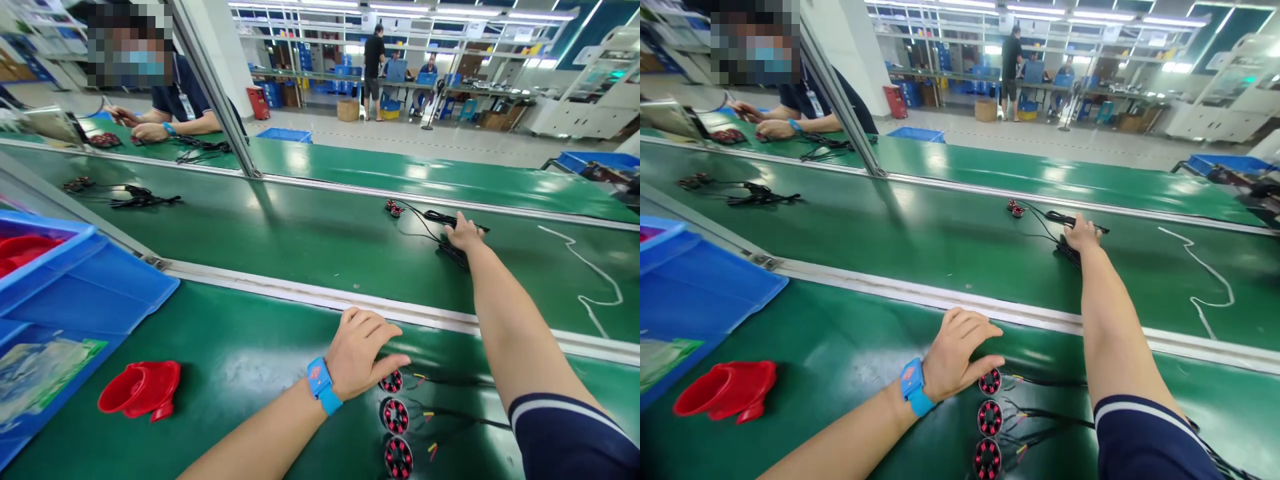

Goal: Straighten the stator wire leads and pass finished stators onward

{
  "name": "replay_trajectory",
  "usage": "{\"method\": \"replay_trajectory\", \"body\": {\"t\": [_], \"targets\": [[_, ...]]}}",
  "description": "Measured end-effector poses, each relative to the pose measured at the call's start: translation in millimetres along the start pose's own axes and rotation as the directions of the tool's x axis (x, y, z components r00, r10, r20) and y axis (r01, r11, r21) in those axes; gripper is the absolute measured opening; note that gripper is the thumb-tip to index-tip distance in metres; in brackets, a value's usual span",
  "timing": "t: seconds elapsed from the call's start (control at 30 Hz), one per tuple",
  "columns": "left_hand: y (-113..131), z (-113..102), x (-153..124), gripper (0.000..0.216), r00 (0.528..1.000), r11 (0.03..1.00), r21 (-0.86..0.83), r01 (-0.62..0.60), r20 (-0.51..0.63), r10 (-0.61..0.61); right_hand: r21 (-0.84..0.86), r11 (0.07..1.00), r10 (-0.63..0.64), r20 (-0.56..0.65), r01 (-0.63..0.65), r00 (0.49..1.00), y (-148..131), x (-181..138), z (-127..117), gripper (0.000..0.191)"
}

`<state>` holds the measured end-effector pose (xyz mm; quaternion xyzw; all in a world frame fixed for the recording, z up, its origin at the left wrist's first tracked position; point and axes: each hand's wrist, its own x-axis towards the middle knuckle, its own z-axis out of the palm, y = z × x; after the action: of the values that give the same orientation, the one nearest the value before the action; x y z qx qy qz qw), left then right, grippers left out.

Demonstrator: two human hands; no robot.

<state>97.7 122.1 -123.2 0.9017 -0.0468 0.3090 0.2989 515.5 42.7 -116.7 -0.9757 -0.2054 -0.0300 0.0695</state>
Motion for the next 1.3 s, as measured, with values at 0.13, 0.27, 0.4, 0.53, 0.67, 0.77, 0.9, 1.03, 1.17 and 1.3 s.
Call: {"method": "replay_trajectory", "body": {"t": [0.13,0.27,0.4,0.53,0.67,0.77,0.9,1.03,1.17,1.3], "targets": [[1,3,0,0.045,1.0,1.0,0.009,-0.023,-0.012,0.023,-0.052,0.998,0.027,-0.051,-0.03,0.998,17,0,3,0.055],[0,3,0,0.045,0.999,0.999,0.028,-0.036,0.006,0.036,-0.033,0.998,-0.046,0.011,0.046,0.999,45,-15,-11,0.045],[-1,1,2,0.044,0.999,0.998,0.054,-0.039,0.003,0.039,0.067,0.986,-0.16,0.133,0.152,0.978,69,-42,-28,0.04],[-1,1,4,0.045,0.999,0.998,0.065,-0.018,-0.035,0.02,0.203,0.96,-0.223,0.143,0.192,0.964,79,-74,-30,0.067],[-2,1,3,0.047,1.0,0.998,0.066,-0.005,-0.018,0.006,0.243,0.949,-0.218,0.047,0.2,0.975,75,-99,-30,0.066],[-3,2,3,0.05,1.0,0.997,0.079,0.006,-0.005,-0.006,0.363,0.912,-0.203,-0.005,0.191,0.979,67,-115,-44,0.05],[-3,2,4,0.052,1.0,0.994,0.104,0.017,-0.001,-0.017,0.55,0.83,-0.075,-0.054,0.092,0.996,58,-140,-74,0.044],[-1,1,3,0.049,0.999,0.992,0.126,0.004,0.035,-0.008,0.752,0.658,0.052,-0.015,-0.023,0.999,51,-172,-101,0.048],[1,2,3,0.04,0.995,0.987,0.146,0.074,0.056,-0.083,0.89,0.442,0.107,0.076,-0.116,0.991,58,-213,-117,0.039],[5,11,18,0.046,0.967,0.967,0.162,0.196,0.132,-0.218,0.943,0.3,0.138,0.11,-0.147,0.984,84,-259,-119,0.04]]}}
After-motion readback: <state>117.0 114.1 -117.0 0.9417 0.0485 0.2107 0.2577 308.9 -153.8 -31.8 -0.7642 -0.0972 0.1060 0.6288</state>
